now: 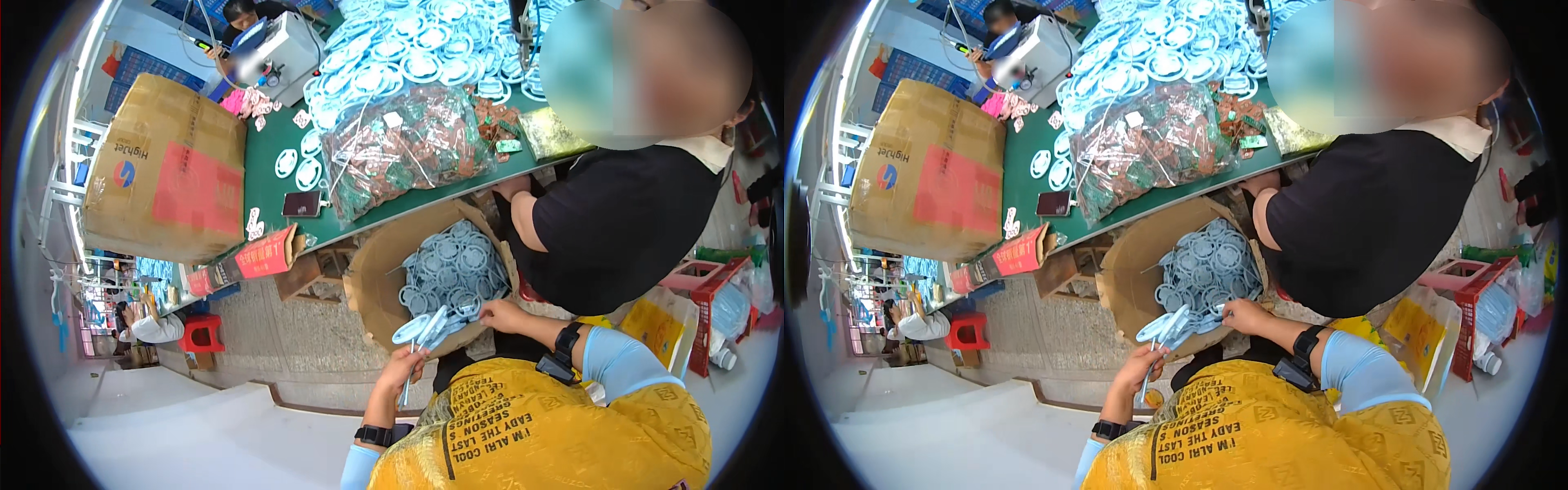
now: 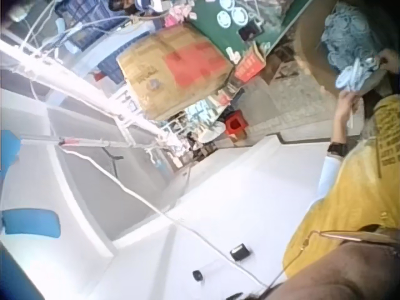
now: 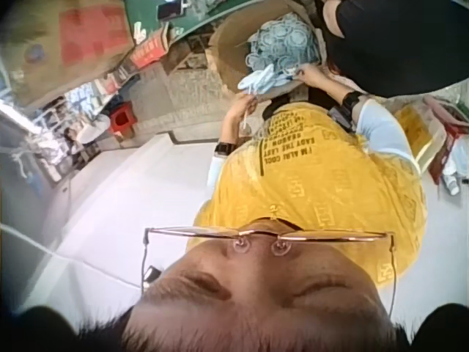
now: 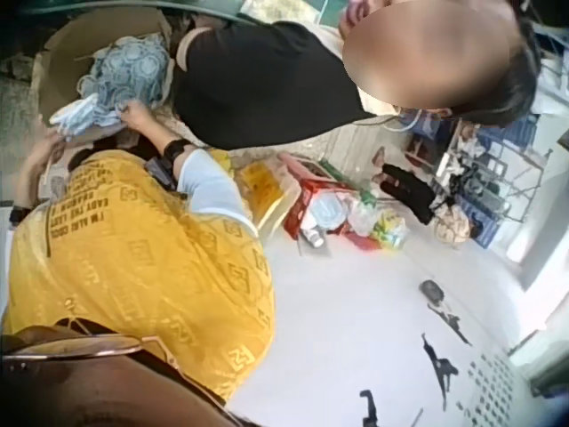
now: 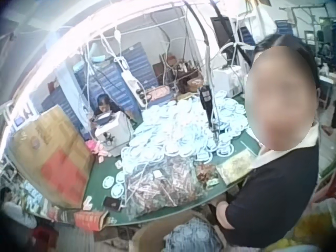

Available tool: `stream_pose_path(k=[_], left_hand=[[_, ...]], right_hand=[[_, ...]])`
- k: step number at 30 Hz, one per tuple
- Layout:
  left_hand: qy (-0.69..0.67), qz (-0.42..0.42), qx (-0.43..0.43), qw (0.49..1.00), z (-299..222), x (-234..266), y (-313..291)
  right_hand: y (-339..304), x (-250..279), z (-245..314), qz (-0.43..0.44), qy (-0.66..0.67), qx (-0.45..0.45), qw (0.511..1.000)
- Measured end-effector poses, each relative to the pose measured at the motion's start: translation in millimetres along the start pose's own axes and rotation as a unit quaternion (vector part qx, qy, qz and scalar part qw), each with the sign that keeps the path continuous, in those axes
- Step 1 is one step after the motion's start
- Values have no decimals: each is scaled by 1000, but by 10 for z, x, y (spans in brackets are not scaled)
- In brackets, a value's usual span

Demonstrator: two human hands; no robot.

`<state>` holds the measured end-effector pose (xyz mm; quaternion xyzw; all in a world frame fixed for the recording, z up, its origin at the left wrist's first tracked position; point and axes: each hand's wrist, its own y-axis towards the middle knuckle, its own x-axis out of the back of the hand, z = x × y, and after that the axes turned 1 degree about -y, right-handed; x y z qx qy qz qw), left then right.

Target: The person assembles light blue circular LED lights by inserting white plastic sticks into the center of the discs. They pick up the discs from a cardboard box, insert the sticks, and place the assembled units onto a green table. Another person is visible in the background performing similar assembly tasks.

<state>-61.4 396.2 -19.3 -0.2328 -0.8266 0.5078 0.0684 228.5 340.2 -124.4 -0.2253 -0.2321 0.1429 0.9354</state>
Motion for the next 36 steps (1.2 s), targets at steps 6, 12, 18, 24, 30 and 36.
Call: stream_pose_path(k=[6, 12, 18, 24, 30, 36], left_hand=[[296, -71, 11, 952, 598, 412, 490], [446, -157, -135, 871, 1156, 928, 1093], [397, -196, -43, 895, 986, 931, 1502], [268, -278, -97, 917, 1543, 1023, 1712], [252, -240, -247, 904, 1886, 825, 1119], [233, -254, -178, 922, 2795, 890, 1276]], right_hand=[[-34, -397, -395, 36, -63, -69, 995], [60, -693, -533, 76, -72, -108, 989], [620, -768, -507, 16, -20, -203, 979], [1419, -593, -192, 168, -105, -242, 950], [2259, -1094, -481, 224, -332, -81, 913], [3782, -2212, -1327, 127, -40, -121, 984]])
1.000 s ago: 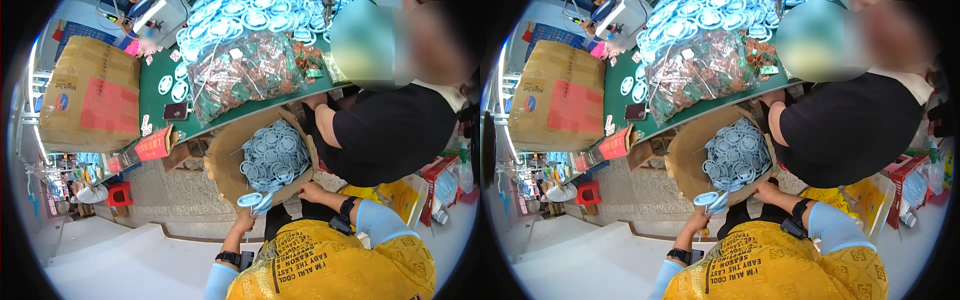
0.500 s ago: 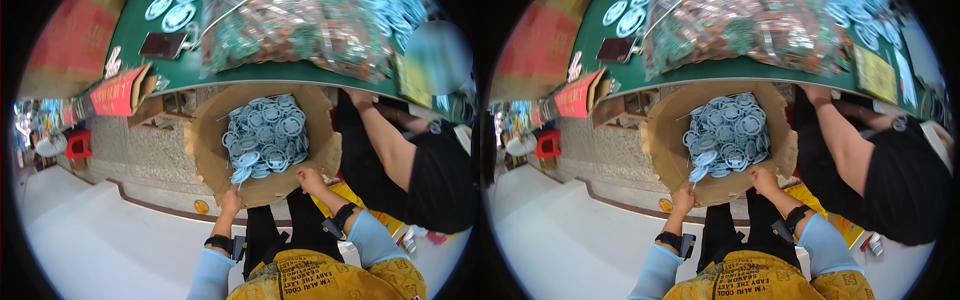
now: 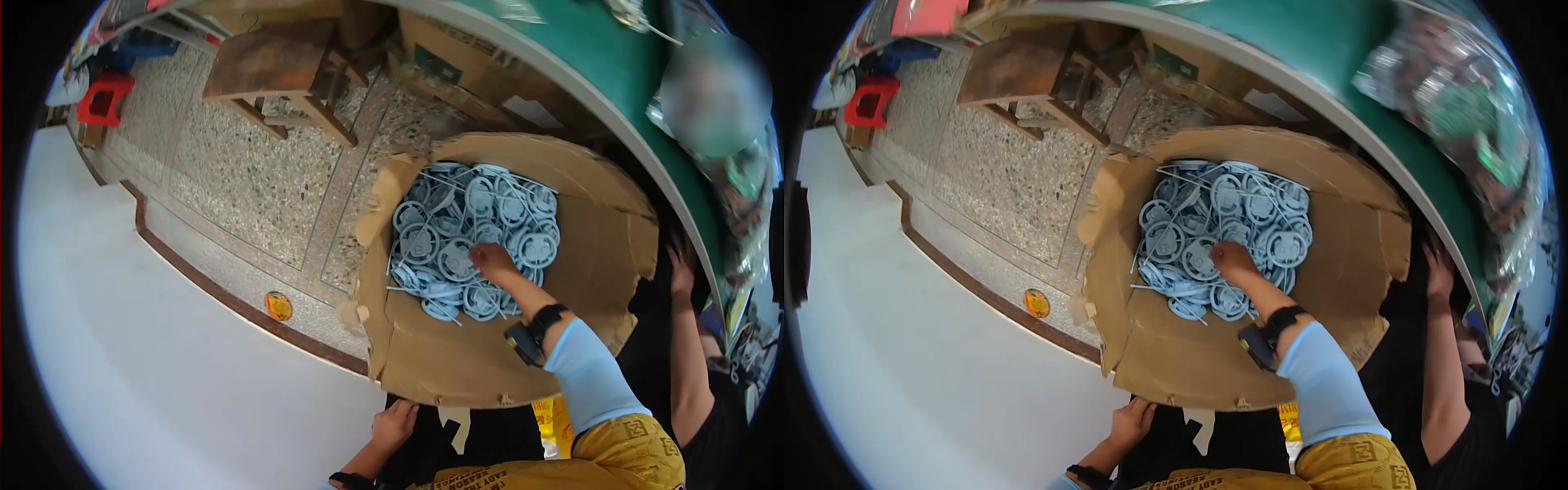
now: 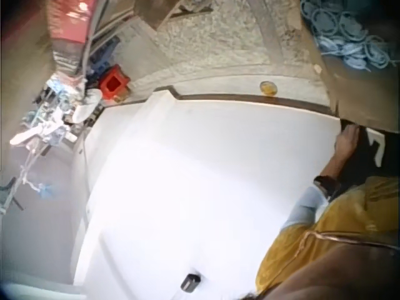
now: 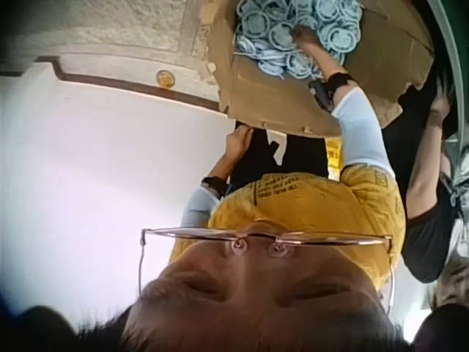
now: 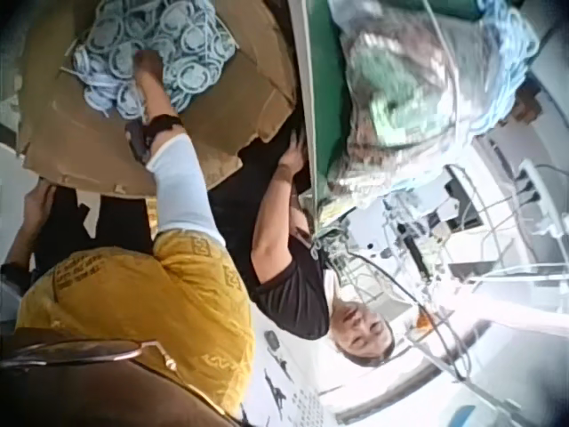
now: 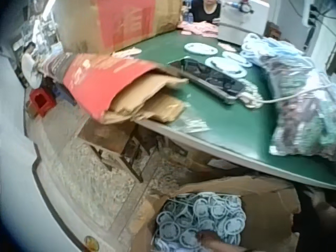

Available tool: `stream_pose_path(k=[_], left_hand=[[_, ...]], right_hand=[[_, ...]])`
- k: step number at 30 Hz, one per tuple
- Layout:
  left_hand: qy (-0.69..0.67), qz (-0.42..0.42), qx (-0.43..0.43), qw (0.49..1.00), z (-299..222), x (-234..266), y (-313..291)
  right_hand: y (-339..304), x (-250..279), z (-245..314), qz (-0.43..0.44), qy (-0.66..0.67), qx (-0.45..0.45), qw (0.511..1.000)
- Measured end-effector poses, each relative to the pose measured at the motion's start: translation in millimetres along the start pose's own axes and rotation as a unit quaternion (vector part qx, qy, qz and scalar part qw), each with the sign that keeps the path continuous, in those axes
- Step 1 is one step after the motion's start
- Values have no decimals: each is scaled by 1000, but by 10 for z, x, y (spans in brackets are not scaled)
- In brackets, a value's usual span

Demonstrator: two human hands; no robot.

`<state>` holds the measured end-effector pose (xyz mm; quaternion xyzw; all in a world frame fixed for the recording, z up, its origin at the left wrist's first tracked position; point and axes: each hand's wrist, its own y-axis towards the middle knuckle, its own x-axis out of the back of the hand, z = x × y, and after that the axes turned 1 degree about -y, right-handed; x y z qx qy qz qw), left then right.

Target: The person assembles light blue circular LED lights by inserting white plastic sticks into the center of the discs. They pick up the discs from a cardboard box, insert the sticks, and place the assembled units onto a green table. Another person is visible in the background performing similar assembly tasks.

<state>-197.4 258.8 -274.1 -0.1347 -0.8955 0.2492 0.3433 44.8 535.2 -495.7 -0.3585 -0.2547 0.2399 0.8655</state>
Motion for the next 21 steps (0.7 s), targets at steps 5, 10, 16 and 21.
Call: stream_pose_path(k=[5, 10, 16, 21], left_hand=[[41, 53, 63, 996, 744, -551, -218], [41, 41, 100, 993, 864, -446, -151], [5, -27, 21, 999, 785, -147, 147], [-141, 59, -68, 986, 133, 437, 162]], right_hand=[[1435, -363, 659, -95, 299, -88, 945], [1364, -588, 1735, -142, 494, -58, 856], [1391, -657, 1288, -142, 533, -97, 829], [-175, -180, 1375, -33, 368, -82, 926]])
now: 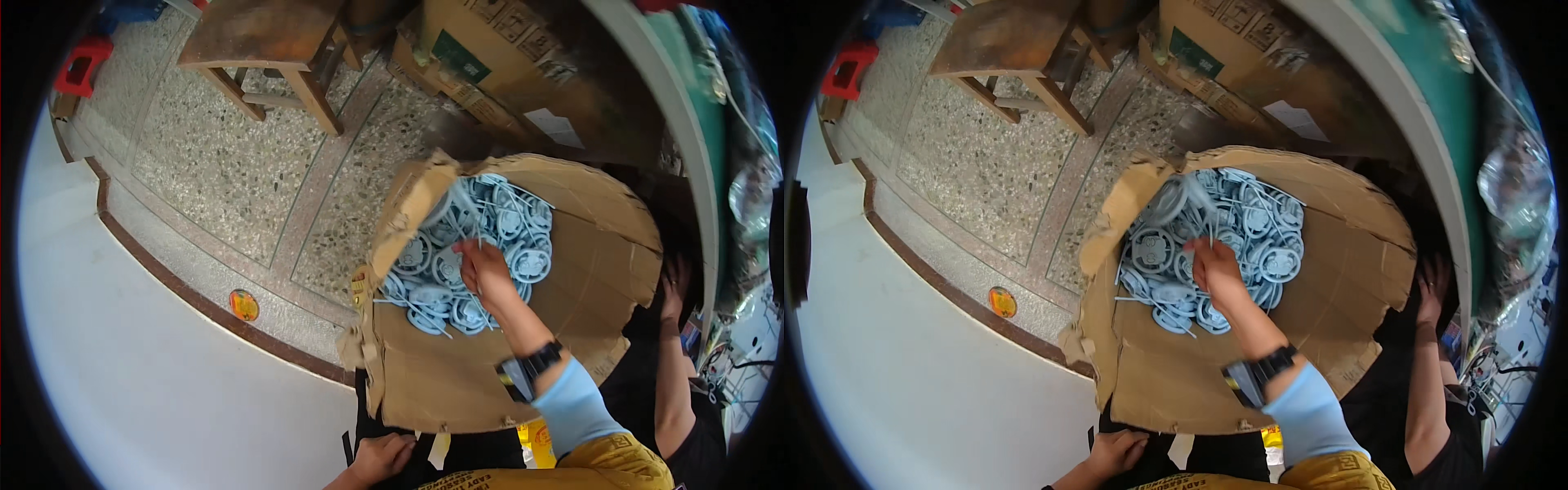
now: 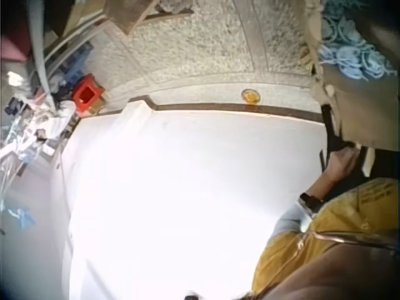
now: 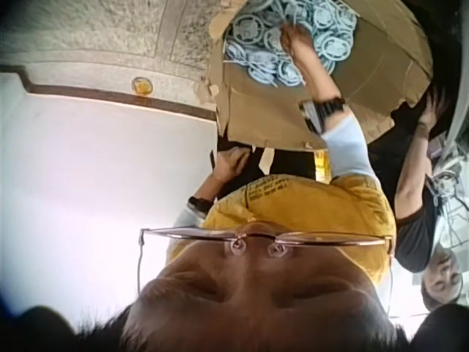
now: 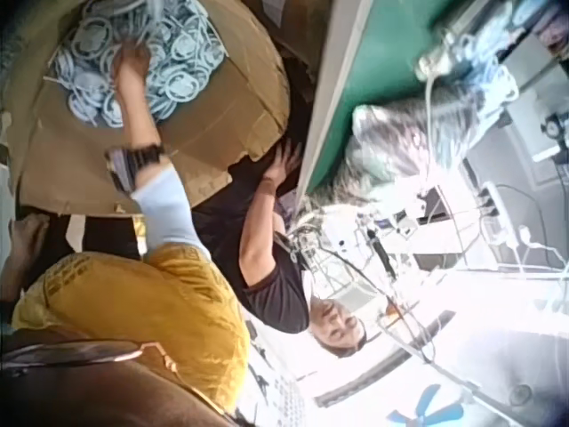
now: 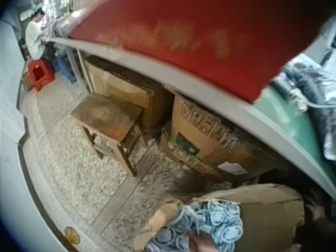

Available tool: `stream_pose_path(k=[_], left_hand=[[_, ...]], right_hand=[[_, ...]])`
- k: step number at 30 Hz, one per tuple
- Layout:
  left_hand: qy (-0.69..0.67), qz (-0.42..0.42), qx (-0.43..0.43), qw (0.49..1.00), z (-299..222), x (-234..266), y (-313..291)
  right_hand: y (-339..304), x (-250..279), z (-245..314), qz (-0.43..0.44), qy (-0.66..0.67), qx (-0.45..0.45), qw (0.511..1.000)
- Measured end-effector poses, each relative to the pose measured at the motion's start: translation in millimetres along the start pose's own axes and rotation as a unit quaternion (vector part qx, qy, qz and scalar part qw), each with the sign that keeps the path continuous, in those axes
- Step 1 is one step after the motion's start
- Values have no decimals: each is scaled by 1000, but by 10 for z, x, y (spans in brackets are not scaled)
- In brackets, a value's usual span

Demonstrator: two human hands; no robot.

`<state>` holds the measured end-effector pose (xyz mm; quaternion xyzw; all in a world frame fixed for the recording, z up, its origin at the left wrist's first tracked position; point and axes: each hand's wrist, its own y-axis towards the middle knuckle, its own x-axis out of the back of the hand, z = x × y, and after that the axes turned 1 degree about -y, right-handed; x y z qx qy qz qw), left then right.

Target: The person assembles light blue circular LED lights by inserting white plastic sticks into the center of the discs. They pick up the discs from a cardboard box, insert the sticks, and place the assembled units onto a green table. Another person is visible in the background performing similar assembly tasks.

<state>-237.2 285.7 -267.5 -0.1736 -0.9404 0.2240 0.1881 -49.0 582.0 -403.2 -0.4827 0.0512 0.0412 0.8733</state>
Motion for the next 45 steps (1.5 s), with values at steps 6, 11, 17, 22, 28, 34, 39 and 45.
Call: stream_pose_path(k=[6, 11, 17, 22, 28, 34, 39, 45], left_hand=[[-564, 121, 193, 794, -819, 480, 470], [-745, 53, 175, 642, -1185, 63, 1089], [-837, 168, 96, 513, -1718, -91, 1147], [-833, 239, 17, 499, -1965, -278, 1142], [-584, 30, 56, 809, -2547, -283, 1010], [-541, 38, 83, 836, -2944, -223, 835], [-320, 18, -7, 947, -3246, -198, 568], [-151, 55, -158, 974, -3668, -272, 232]], right_hand=[[-2085, 209, 519, 123, -251, 46, 959], [-3239, 365, 707, 210, -371, 135, 895], [-3914, 738, 327, 252, -367, 197, 873], [-4159, 1020, 115, 230, -371, 215, 874], [-4278, 1302, -36, 188, -353, 256, 880], [-4502, 1486, -31, 171, -367, 263, 876], [-4651, 1656, -33, 138, -364, 286, 876], [-4683, 1804, -23, 94, -380, 314, 865]])
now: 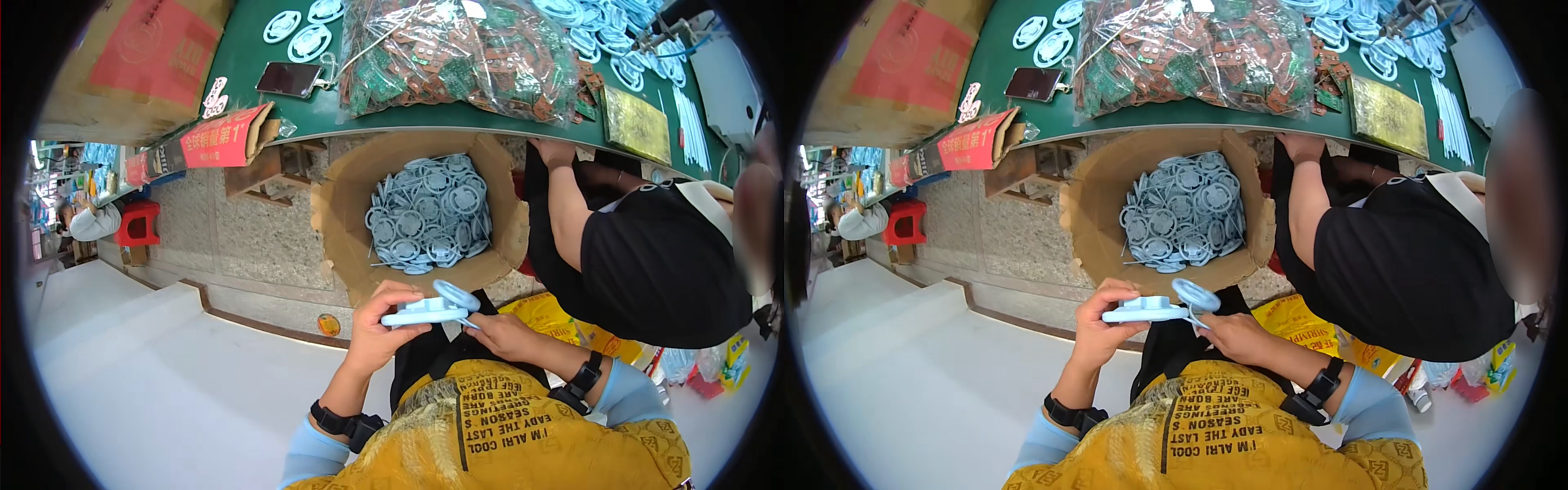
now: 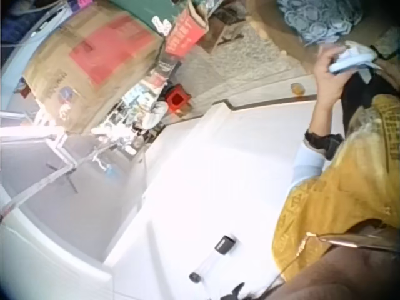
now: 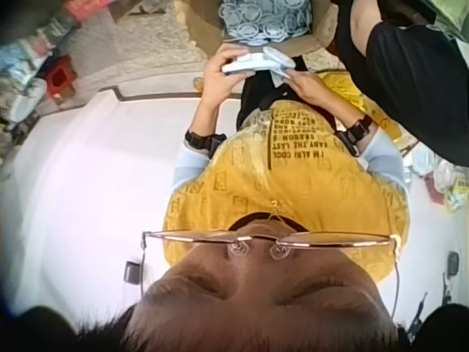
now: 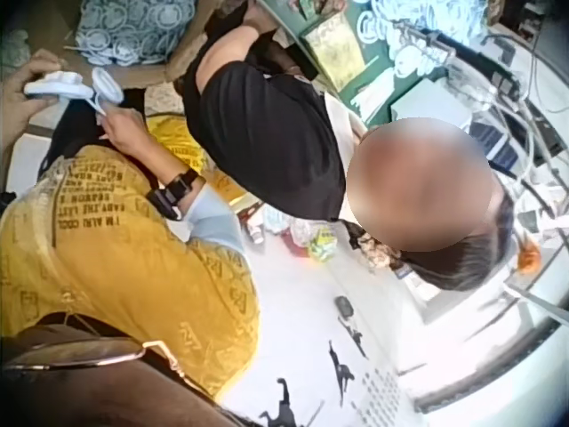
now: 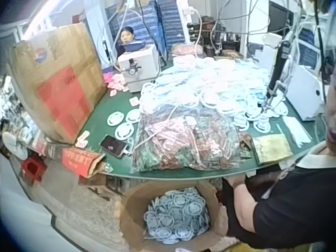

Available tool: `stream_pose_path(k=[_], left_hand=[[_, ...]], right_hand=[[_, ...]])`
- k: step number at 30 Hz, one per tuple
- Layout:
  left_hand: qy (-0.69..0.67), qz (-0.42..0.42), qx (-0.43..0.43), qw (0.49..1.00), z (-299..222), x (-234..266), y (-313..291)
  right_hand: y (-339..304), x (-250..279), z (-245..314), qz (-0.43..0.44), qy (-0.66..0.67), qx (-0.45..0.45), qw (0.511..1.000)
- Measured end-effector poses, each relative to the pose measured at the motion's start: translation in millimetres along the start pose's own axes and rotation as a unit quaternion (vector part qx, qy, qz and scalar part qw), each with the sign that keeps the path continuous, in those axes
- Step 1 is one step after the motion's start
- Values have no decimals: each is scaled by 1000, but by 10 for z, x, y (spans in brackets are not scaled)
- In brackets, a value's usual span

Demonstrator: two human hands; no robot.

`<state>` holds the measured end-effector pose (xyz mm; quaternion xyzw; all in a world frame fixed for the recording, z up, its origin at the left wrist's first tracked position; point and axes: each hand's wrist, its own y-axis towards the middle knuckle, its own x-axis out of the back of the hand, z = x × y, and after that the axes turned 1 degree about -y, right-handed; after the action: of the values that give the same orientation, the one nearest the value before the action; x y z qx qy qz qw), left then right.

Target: The person assembles light blue circular LED lights by inserting white plastic sticks into the center of the discs. They pick up the discs from a cardboard box, insert the sticks, and place the assembled units onto a green table. Another person is visible in the background performing similar assembly tasks.

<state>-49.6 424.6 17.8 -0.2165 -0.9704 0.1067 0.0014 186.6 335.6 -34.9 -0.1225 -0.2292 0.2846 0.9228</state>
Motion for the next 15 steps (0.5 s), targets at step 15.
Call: stream_pose_path(k=[15], left_hand=[[150, -30, -110, 982, -740, -331, -251]], right_hand=[[-63, 295, 179, -80, -28, 76, 993]])
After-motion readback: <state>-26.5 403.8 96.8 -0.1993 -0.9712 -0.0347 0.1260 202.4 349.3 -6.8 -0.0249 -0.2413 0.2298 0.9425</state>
